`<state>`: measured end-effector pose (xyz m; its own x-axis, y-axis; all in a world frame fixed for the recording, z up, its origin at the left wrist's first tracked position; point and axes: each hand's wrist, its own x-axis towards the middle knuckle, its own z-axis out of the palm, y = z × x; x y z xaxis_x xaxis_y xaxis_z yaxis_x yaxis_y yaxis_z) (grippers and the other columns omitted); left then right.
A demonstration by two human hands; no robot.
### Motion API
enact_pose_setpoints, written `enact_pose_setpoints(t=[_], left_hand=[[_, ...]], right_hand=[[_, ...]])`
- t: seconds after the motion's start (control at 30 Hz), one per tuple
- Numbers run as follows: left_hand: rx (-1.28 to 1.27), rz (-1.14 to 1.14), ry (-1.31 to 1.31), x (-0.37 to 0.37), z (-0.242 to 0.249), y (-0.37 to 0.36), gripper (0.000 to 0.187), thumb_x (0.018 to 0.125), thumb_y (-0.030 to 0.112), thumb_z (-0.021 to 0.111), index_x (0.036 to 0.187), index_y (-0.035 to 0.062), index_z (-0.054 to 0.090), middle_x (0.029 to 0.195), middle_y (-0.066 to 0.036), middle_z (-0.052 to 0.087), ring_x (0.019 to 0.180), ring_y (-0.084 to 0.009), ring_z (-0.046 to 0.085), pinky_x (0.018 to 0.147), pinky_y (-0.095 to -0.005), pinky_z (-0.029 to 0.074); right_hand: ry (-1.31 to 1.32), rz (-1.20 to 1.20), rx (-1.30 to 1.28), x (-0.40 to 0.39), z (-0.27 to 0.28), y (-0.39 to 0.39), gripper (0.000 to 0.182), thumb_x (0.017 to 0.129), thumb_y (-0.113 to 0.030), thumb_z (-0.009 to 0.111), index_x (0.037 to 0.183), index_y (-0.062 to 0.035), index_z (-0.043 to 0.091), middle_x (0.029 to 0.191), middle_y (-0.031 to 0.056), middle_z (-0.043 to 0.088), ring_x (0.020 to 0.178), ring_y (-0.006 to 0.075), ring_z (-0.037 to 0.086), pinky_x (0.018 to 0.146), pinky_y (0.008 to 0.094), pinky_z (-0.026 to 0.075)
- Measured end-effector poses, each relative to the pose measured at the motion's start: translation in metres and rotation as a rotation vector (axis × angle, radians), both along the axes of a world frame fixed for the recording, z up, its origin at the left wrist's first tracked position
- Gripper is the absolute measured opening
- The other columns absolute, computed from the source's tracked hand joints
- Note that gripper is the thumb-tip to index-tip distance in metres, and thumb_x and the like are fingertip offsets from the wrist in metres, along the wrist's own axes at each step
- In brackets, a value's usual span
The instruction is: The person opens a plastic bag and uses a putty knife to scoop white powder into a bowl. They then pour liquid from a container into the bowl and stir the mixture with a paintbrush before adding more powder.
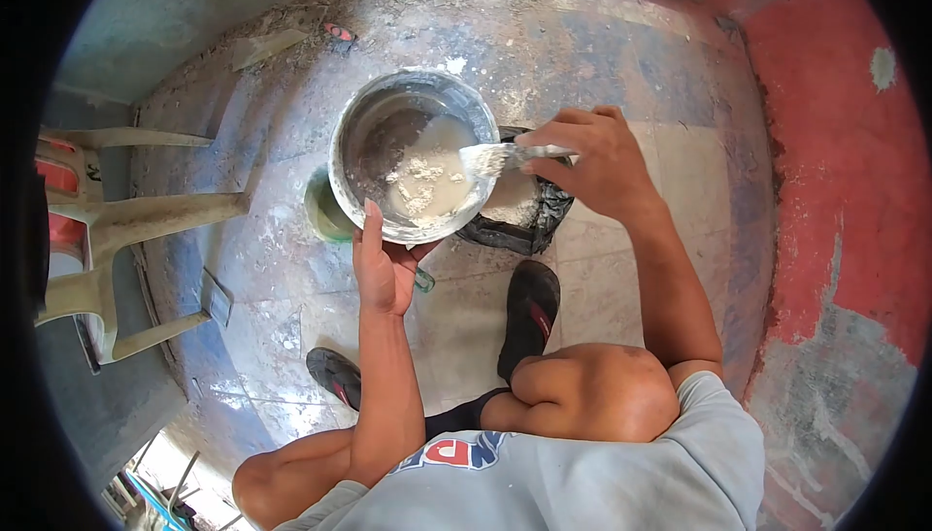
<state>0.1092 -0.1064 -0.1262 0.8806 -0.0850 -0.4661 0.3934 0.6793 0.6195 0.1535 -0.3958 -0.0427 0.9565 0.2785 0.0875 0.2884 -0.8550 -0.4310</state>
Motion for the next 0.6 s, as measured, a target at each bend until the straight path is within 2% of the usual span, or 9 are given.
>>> enact_pose_setpoints(t=[0.03,0.23,0.6], left_hand=[[0.021,-0.013,-0.006,-0.001,0.0,0.0,0.057,0.113,0.041,0.055,0.158,0.0095,0.04,0.15,-0.017,0.059,0.129,-0.0346,0.067,0.095,-0.0536,0.067],[0.007,-0.023,0.002,-0.002,-0.001,0.0,0.057,0.112,0.04,0.055,0.158,0.0099,0.039,0.151,-0.017,0.058,0.129,-0.0353,0.066,0.095,-0.0543,0.067],[0.0,-0.042,-0.018,-0.003,0.002,-0.003,0.058,0.113,0.039,0.053,0.159,0.009,0.037,0.152,-0.017,0.057,0.13,-0.035,0.066,0.095,-0.0551,0.067]], right_hand=[[-0.046,0.02,-0.01,0.001,-0.002,0.007,0.026,0.084,-0.025,0.088,0.108,-0.0218,0.082,0.095,-0.0005,0.074,0.091,0.0208,0.069,0.096,0.0388,0.043],[-0.059,0.075,-0.043,0.005,-0.016,0.026,0.024,0.084,-0.025,0.087,0.108,-0.0251,0.082,0.095,-0.0012,0.072,0.092,0.0192,0.069,0.099,0.0403,0.043],[-0.117,0.016,-0.088,0.003,-0.021,0.023,0.023,0.084,-0.025,0.086,0.106,-0.0243,0.082,0.095,-0.0014,0.072,0.091,0.0187,0.069,0.101,0.0404,0.043]])
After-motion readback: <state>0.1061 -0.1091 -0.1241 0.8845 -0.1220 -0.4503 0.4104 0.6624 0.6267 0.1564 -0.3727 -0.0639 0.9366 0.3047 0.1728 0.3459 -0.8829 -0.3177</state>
